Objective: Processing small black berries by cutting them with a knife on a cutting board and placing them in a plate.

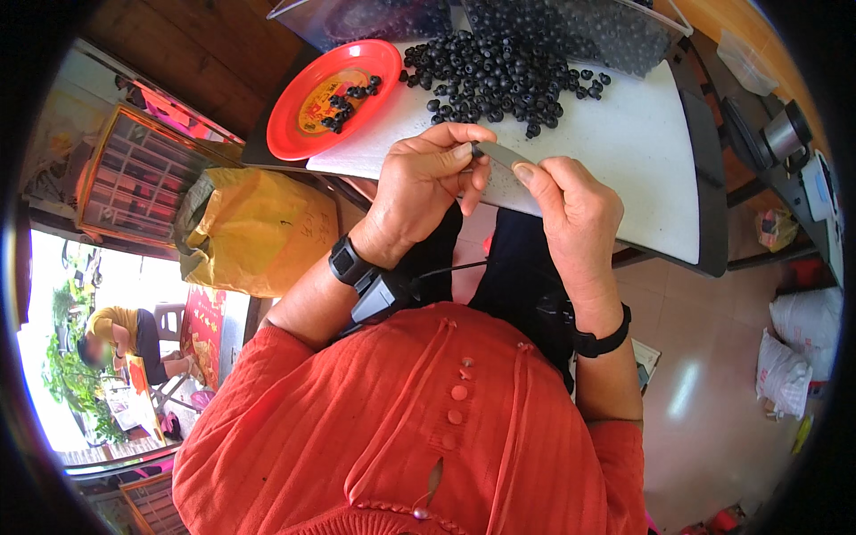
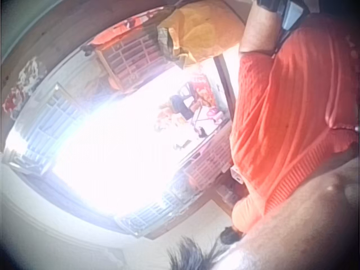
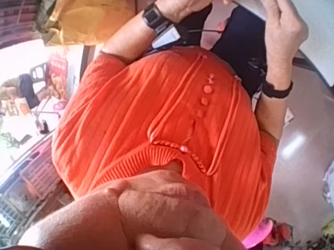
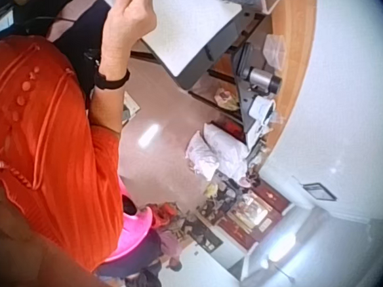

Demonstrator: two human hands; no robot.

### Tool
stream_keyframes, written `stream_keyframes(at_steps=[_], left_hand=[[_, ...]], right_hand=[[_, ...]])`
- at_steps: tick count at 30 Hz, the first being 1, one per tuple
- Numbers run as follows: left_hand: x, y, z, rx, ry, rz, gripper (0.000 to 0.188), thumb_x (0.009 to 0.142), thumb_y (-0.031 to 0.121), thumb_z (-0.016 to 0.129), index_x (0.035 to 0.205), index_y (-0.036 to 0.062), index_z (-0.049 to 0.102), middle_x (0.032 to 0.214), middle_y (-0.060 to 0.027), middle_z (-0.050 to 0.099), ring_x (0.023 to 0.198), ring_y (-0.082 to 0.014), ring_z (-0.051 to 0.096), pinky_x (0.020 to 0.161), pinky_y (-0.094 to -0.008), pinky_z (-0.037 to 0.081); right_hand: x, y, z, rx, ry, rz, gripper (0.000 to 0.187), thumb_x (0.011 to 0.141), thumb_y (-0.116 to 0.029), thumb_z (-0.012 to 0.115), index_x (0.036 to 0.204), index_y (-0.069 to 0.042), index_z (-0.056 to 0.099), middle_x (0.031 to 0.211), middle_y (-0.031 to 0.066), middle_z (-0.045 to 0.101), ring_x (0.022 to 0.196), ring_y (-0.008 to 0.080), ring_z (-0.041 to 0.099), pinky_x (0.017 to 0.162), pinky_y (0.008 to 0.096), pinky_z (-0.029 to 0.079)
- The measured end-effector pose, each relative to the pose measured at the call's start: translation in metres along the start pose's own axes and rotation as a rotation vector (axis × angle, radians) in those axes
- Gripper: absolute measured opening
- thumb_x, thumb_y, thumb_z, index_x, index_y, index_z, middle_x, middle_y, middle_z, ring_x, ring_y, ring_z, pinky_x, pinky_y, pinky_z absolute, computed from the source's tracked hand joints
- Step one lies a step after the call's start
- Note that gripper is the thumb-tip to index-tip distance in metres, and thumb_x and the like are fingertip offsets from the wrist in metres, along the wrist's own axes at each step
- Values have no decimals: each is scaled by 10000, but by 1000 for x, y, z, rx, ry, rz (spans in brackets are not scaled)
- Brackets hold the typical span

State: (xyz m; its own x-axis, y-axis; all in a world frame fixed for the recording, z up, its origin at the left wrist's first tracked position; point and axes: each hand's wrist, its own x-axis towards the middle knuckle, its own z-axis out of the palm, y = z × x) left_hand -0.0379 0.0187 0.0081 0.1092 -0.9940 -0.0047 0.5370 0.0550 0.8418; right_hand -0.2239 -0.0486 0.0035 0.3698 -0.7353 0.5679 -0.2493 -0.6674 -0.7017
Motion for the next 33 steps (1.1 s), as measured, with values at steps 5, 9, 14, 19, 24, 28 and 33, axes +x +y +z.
stream_keyframes(at_steps=[5, 9, 14, 19, 24, 28, 33], left_hand=[[-1, 0, 1, 15, 3, 11, 243, 1049, 48, 485, 1217, -49, 632, 863, -120, 642, 679, -199, 613, 571, -294, 507], [2, 23, -3, 315, 86, 303, 218, 1008, -2, 538, 1171, -54, 674, 848, -95, 636, 687, -163, 614, 537, -276, 506], [11, 85, -70, 1160, 598, 957, 155, 881, -59, 657, 992, 6, 743, 885, -113, 640, 770, -216, 649, 717, -324, 540], [14, 76, -78, 1690, 683, 1011, 182, 788, -25, 741, 950, 57, 758, 921, -110, 657, 896, -305, 644, 764, -393, 539], [23, 27, -18, 1599, 174, 981, 206, 722, 10, 806, 906, 54, 726, 926, -102, 638, 914, -312, 617, 766, -407, 531], [36, 9, -9, 1831, 35, 909, 230, 693, 17, 788, 905, 36, 701, 937, -101, 578, 926, -307, 577, 718, -427, 527], [41, 2, -6, 1917, 48, 897, 172, 704, 30, 743, 857, 27, 666, 918, -105, 563, 912, -303, 570, 686, -406, 534]], right_hand=[[-2, -2, -2, 0, -33, -10, 161, 926, -112, 748, 845, 2, 669, 676, 82, 613, 549, 137, 519, 532, 295, 413], [-6, 0, -11, 215, -9, 105, 126, 943, -76, 729, 900, 38, 700, 710, -17, 594, 660, 41, 469, 585, 233, 389], [-9, 0, -19, 296, 28, 172, 166, 966, -117, 725, 906, 37, 709, 789, 4, 689, 694, 41, 500, 617, 208, 397], [-6, -1, -15, 288, 40, 152, 185, 970, -138, 727, 919, 38, 712, 803, 14, 702, 696, 44, 506, 618, 208, 401], [-5, 3, -20, 335, 46, 193, 181, 969, -133, 728, 924, 41, 712, 785, 1, 683, 685, 40, 495, 605, 204, 389], [-5, -1, -15, 338, 63, 178, 175, 970, -129, 727, 928, 41, 714, 751, -16, 639, 664, 34, 468, 582, 207, 362], [-6, 2, -16, 320, 57, 176, 168, 967, -121, 728, 932, 42, 714, 755, -18, 632, 680, 38, 481, 595, 204, 372]])
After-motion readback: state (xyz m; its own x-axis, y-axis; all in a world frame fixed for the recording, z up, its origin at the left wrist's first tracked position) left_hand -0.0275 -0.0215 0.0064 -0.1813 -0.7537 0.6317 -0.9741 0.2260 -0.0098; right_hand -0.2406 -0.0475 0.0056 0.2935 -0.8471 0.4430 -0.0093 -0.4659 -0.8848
